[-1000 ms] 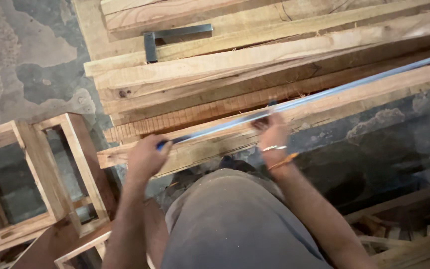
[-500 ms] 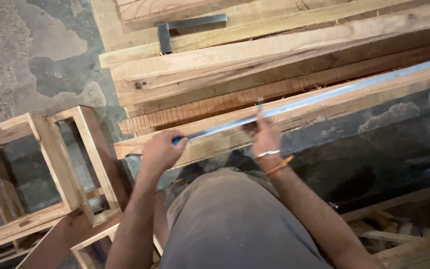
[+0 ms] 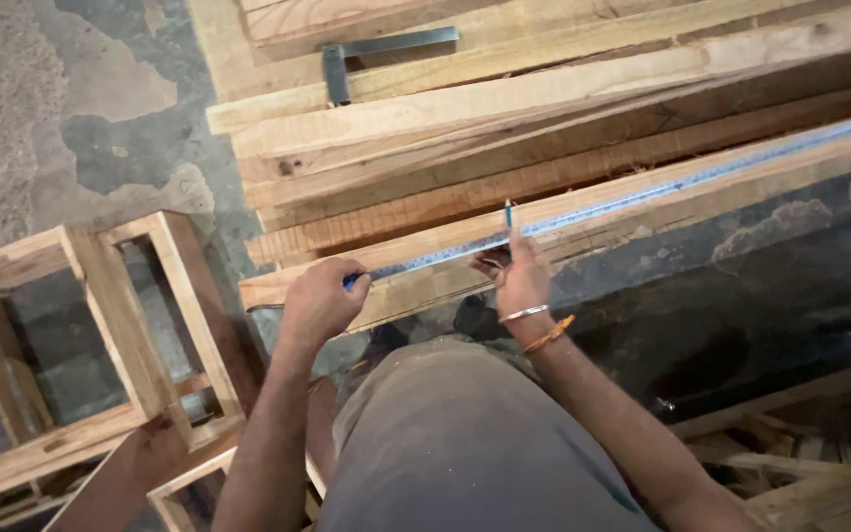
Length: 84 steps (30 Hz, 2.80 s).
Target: The person measures wooden planks and frame components with a tape measure and a steel ruler, marks measured points with a pencil, and uses a try square to align and mark straight lines across the boards. They reposition boards and repeat measuring and marking on multiple pieces stacked on the work surface.
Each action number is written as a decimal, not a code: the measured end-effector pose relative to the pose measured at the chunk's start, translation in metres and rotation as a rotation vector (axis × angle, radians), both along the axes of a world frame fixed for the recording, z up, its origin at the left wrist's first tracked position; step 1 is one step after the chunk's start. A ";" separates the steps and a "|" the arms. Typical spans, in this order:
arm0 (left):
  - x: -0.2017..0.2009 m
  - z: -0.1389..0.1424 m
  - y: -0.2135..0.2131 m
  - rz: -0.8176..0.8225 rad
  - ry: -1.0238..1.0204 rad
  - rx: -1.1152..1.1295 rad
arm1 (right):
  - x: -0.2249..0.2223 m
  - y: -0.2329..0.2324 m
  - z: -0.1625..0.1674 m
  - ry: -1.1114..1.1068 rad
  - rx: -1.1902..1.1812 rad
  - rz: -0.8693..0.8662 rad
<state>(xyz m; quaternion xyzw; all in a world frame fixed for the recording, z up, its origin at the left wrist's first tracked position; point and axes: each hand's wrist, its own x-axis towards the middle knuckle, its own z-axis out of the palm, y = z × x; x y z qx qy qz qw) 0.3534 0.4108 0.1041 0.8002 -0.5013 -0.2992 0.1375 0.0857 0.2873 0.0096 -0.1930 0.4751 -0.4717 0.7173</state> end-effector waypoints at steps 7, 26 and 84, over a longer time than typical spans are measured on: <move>0.010 0.013 -0.007 0.030 0.015 0.101 | -0.014 -0.027 0.012 0.013 -0.001 -0.066; 0.022 0.014 0.000 0.095 -0.003 0.156 | -0.053 -0.073 0.029 0.131 0.037 -0.241; -0.042 0.035 -0.020 0.043 0.016 0.158 | -0.088 -0.085 0.014 0.151 0.056 -0.443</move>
